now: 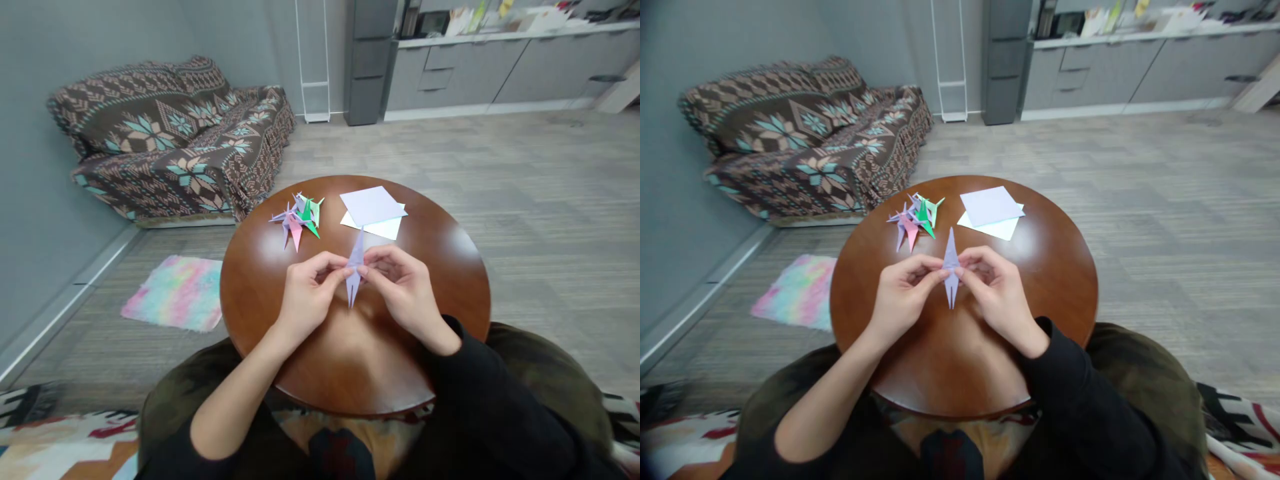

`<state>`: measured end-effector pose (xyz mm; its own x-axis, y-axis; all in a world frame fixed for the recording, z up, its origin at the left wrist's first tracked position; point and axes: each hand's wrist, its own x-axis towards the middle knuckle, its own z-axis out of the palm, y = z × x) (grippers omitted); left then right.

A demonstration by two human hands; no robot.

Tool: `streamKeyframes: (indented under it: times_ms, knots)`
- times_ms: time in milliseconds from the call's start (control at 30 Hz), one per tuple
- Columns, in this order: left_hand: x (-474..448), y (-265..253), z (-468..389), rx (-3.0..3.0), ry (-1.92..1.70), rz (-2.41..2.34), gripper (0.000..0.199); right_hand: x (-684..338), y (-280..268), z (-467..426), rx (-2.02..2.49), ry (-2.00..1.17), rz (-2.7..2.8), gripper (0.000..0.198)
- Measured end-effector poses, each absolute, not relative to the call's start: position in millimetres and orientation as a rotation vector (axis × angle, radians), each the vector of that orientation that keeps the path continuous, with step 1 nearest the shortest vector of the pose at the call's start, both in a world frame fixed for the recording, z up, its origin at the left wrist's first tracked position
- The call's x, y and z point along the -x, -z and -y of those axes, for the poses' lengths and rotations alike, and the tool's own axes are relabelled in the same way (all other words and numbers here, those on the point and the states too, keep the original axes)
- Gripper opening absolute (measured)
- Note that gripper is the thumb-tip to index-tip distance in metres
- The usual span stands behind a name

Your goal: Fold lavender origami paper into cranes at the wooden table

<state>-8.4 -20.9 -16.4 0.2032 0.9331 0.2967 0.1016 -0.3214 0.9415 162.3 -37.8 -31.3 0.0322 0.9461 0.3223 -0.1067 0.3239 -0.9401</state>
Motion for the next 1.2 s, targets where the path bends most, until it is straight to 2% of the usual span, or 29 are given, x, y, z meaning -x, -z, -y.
streamKeyframes:
  times_ms: [133, 300, 533, 733, 1067, 1167, 1200]
  knots:
    - [8.3, 13.8, 21.1, -1.497, -1.193, -0.943, 0.027, -163.9, 29.3, 37.8, 0.879, -1.025, 1.259, 0.009]
    - [9.5, 11.0, 19.4, -1.490, -1.152, -0.849, 0.011, -167.7, 25.7, 36.2, 0.852, -1.067, 1.284, 0.007]
    - [10.2, 11.8, 18.5, -1.332, -1.100, -0.806, 0.003, -169.0, 24.4, 36.2, 0.842, -1.150, 1.251, 0.007]
    - [12.9, 13.7, 19.8, -1.311, -1.093, -0.799, 0.004, -169.9, 27.0, 35.3, 0.808, -1.124, 1.312, 0.002]
    - [11.0, 12.4, 18.4, -1.257, -1.074, -0.869, 0.029, -174.8, 25.9, 36.5, 0.790, -0.913, 1.517, 0.018]
    - [9.2, 9.4, 21.1, -1.362, -1.133, -0.927, 0.024, -170.1, 26.7, 38.1, 0.827, -1.018, 1.400, 0.006]
    - [8.5, 8.2, 22.5, -1.397, -1.158, -0.939, 0.022, -168.0, 27.3, 38.3, 0.841, -1.053, 1.336, 0.013]
